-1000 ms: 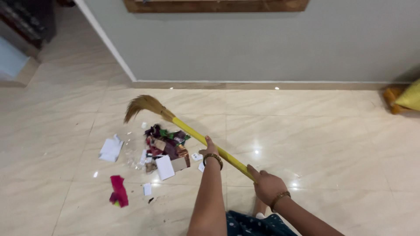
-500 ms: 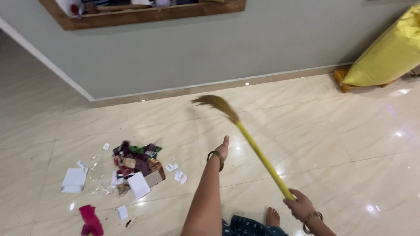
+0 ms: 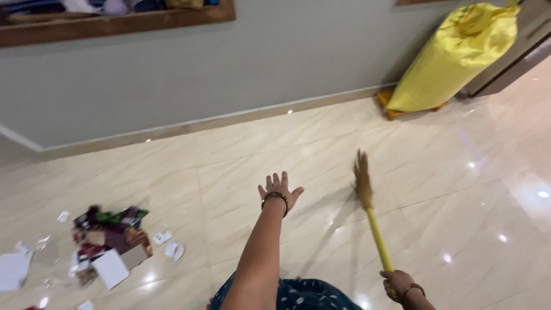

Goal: The person sweeps debris including paper scraps and fabric pieces across a tiled floor using a broom, gathering the items into a pile near a doorway.

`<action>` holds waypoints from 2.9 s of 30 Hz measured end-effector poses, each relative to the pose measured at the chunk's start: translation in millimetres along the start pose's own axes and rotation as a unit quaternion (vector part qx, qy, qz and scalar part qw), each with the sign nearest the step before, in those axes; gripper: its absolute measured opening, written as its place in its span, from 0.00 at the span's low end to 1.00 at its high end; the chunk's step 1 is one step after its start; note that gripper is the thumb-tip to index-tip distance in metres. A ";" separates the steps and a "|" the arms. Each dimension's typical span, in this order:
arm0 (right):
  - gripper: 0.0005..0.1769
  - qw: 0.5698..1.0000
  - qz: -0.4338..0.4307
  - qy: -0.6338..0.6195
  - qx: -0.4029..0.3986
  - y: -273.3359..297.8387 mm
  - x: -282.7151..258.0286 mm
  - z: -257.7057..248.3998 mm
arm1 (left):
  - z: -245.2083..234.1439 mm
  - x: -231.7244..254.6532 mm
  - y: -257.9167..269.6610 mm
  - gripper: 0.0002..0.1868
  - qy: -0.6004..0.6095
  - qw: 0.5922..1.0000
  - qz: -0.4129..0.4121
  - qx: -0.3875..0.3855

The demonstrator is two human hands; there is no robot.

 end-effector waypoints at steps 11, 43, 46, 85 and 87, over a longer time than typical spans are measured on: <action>0.14 0.988 0.032 0.089 -0.120 -73.8 -95.7 103.7 | -37.8 112.1 -64.2 0.50 -0.153 0.981 0.105 0.058; 0.20 0.931 -0.073 0.329 -0.144 -204.8 -438.8 53.8 | -142.9 329.4 -259.4 0.50 -0.050 0.992 0.005 0.119; 0.16 0.905 -0.010 0.333 -0.264 -186.6 -413.0 128.3 | -138.4 301.6 -256.9 0.49 -0.041 0.993 -0.047 0.101; 0.14 0.805 0.055 0.478 -0.347 -37.5 -265.6 436.3 | -65.2 -191.5 -1.9 0.48 0.162 0.889 -0.407 0.135; 0.15 0.820 0.034 0.451 -0.351 -50.0 -291.7 410.8 | -67.0 -199.5 -1.0 0.49 0.165 0.885 -0.411 0.141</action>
Point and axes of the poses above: each hand's wrist, its own y-axis away from the middle knuckle, its own z-axis out of the palm, x = y × z, the point moved 7 cm from there along -y, towards the middle knuckle, and after that the axes turned 8 degrees about -y, right-handed, at the moved point
